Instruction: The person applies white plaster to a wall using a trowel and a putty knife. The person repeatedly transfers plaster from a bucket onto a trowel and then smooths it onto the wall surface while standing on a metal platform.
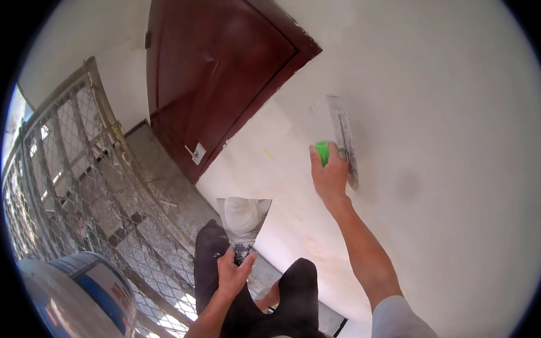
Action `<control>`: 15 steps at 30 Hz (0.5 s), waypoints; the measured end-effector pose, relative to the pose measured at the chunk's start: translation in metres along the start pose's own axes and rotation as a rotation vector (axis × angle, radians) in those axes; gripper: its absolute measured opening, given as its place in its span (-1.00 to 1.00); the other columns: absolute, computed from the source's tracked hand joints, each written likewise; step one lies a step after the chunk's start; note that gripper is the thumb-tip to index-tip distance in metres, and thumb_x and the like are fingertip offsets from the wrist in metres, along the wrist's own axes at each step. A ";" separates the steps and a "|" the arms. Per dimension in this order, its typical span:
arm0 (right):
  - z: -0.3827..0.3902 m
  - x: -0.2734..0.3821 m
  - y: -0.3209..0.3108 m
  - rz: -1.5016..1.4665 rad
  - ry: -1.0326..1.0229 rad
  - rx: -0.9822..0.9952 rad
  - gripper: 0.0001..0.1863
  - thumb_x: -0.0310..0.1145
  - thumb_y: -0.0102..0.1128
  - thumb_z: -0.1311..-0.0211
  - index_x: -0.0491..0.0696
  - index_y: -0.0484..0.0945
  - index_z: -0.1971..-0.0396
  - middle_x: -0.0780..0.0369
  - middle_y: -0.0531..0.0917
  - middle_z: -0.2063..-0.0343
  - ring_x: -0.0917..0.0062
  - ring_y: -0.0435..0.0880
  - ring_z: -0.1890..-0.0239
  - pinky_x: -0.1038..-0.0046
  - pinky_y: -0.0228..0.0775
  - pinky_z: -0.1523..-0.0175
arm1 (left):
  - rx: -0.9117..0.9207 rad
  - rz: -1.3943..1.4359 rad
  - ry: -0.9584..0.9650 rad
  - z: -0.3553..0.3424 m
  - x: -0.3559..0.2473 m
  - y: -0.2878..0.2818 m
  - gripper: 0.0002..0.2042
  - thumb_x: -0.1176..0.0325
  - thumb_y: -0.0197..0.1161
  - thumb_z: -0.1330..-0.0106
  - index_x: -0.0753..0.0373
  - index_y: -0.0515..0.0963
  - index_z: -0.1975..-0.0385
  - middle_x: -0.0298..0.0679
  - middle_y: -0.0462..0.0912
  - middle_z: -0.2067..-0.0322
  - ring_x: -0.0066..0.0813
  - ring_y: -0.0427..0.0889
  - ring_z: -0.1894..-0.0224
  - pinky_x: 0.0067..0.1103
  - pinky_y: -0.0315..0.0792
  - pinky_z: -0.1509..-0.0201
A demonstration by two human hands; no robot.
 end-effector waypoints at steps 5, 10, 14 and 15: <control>0.004 0.006 -0.006 -0.007 -0.027 -0.022 -0.69 -0.21 0.22 -0.36 -0.18 0.49 0.17 -0.03 0.67 0.51 -0.02 0.66 0.45 0.10 0.47 0.32 | -0.003 -0.011 0.003 0.000 0.000 0.000 -0.78 0.38 0.45 -0.25 0.38 0.55 0.38 -0.35 0.58 0.67 -0.74 0.47 0.61 -0.64 0.37 0.55; 0.011 0.011 -0.012 -0.156 -0.021 -0.088 -0.66 -0.17 0.18 -0.38 -0.18 0.49 0.13 -0.04 0.67 0.51 -0.04 0.66 0.44 0.09 0.47 0.31 | -0.001 0.007 0.008 0.000 0.005 -0.001 -0.77 0.38 0.46 -0.24 0.38 0.54 0.38 -0.34 0.58 0.67 -0.73 0.48 0.62 -0.63 0.37 0.55; 0.001 -0.011 0.013 0.090 0.122 0.142 -0.66 -0.17 0.18 -0.38 -0.18 0.49 0.14 -0.05 0.67 0.51 -0.06 0.66 0.42 0.10 0.48 0.28 | 0.009 0.012 0.008 -0.001 0.005 0.000 -0.77 0.38 0.46 -0.24 0.38 0.54 0.38 -0.34 0.59 0.67 -0.72 0.48 0.62 -0.63 0.38 0.55; 0.000 -0.007 0.011 0.093 0.136 0.140 -0.66 -0.17 0.18 -0.38 -0.18 0.50 0.15 -0.06 0.67 0.50 -0.05 0.66 0.40 0.10 0.48 0.25 | 0.006 0.014 0.001 0.000 0.005 -0.001 -0.77 0.38 0.46 -0.24 0.38 0.55 0.37 -0.34 0.59 0.66 -0.72 0.49 0.61 -0.63 0.38 0.55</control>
Point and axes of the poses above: each hand's wrist, its own z-axis away from the middle knuckle, its own y-axis out of the palm, x = y × z, the point moved 9 cm from there along -z, towards the middle knuckle
